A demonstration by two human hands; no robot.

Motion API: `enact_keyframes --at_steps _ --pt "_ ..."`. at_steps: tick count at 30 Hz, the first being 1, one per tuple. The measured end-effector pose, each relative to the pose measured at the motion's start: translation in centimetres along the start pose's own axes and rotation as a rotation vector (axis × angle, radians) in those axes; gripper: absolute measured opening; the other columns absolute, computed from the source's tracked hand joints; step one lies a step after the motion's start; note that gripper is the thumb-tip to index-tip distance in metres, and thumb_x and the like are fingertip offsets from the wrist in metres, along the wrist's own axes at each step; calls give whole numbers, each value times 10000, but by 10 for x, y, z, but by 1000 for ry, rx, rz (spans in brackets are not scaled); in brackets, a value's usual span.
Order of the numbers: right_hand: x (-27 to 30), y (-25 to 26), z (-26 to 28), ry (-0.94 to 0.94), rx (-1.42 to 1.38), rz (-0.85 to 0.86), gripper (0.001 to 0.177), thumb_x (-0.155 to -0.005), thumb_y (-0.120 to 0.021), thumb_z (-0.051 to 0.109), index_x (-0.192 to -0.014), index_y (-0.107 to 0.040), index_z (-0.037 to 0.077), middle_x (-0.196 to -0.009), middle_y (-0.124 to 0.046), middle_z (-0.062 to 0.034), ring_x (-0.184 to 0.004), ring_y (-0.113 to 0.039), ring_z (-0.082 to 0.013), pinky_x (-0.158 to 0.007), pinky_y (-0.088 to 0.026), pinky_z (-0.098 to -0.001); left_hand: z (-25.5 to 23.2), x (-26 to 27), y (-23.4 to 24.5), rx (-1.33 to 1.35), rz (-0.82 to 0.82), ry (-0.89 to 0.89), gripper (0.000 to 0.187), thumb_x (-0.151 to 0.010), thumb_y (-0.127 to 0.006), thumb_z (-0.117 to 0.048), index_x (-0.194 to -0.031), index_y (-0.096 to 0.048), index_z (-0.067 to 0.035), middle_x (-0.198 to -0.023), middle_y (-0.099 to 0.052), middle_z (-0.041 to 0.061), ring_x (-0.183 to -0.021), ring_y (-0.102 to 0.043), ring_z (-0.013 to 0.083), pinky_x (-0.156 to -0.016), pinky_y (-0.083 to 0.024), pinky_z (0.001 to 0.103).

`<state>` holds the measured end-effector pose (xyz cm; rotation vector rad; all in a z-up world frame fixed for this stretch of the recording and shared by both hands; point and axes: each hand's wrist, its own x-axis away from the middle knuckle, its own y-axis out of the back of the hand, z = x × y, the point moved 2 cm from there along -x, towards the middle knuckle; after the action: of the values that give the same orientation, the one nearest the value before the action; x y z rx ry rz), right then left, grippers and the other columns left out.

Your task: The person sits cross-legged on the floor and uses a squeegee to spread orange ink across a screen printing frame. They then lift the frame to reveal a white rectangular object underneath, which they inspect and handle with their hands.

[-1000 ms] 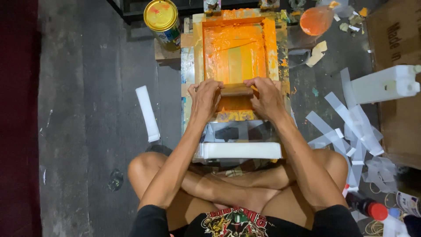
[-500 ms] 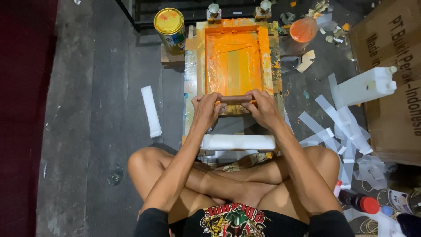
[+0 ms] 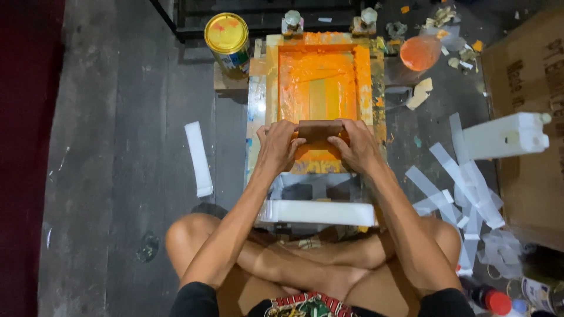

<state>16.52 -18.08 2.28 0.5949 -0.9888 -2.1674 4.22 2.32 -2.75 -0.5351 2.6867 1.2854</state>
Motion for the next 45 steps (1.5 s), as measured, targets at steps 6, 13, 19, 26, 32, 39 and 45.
enact_keyframes --at_steps 6,13,19,26,32,39,45 --pt "-49 -15 -46 77 59 -134 221 -961 -740 260 -1156 -645 221 -1045 -724 42 -1111 -624 -227 -915 -415 -377 26 -52 -11 -41 -22 -1 218 -945 -703 -201 -1140 -609 -218 -958 -591 -40 -1089 -571 188 -1032 -268 475" --pt "-69 -19 -42 98 122 -233 169 -917 -723 154 -1049 -647 225 -1058 -723 101 -1093 -640 -180 -865 -437 -348 8 -81 5 -109 -38 4 296 -934 -694 -157 -1196 -592 -253 -965 -575 -68 -1103 -567 147 -1049 -265 446" --pt "-63 -3 -18 127 78 -232 125 -939 -686 99 -1001 -662 206 -1051 -733 99 -1078 -645 -195 -844 -429 -351 18 -75 -3 -87 -49 44 301 -918 -681 -115 -1162 -624 -282 -969 -638 -82 -1126 -582 126 -1059 -282 416" --pt "-24 6 13 207 80 -208 119 -958 -679 73 -996 -726 175 -954 -754 8 -1067 -669 -262 -854 -476 -372 13 -31 -8 -97 -45 69 290 -904 -736 -140 -1138 -648 -286 -986 -668 -102 -1139 -586 120 -1069 -278 433" --pt "23 11 30 155 9 -143 48 -992 -722 206 -977 -753 172 -906 -751 7 -1089 -665 -254 -888 -485 -376 -11 14 5 -49 17 81 223 -917 -729 -158 -1102 -666 -265 -996 -694 -70 -1147 -603 149 -1070 -285 447" --pt "56 8 28 -39 -85 29 313 -966 -741 252 -1249 -665 142 -1001 -717 -113 -1120 -640 -345 -1008 -449 -463 -24 46 7 50 12 40 174 -938 -719 -200 -1096 -649 -216 -957 -688 -26 -1093 -626 196 -1019 -301 451" --pt "53 6 31 -88 -69 38 393 -949 -740 208 -1321 -613 212 -1039 -679 -173 -1107 -648 -386 -970 -482 -477 -31 47 14 37 33 36 180 -944 -712 -246 -1098 -637 -190 -962 -700 17 -1084 -640 230 -1015 -307 467"
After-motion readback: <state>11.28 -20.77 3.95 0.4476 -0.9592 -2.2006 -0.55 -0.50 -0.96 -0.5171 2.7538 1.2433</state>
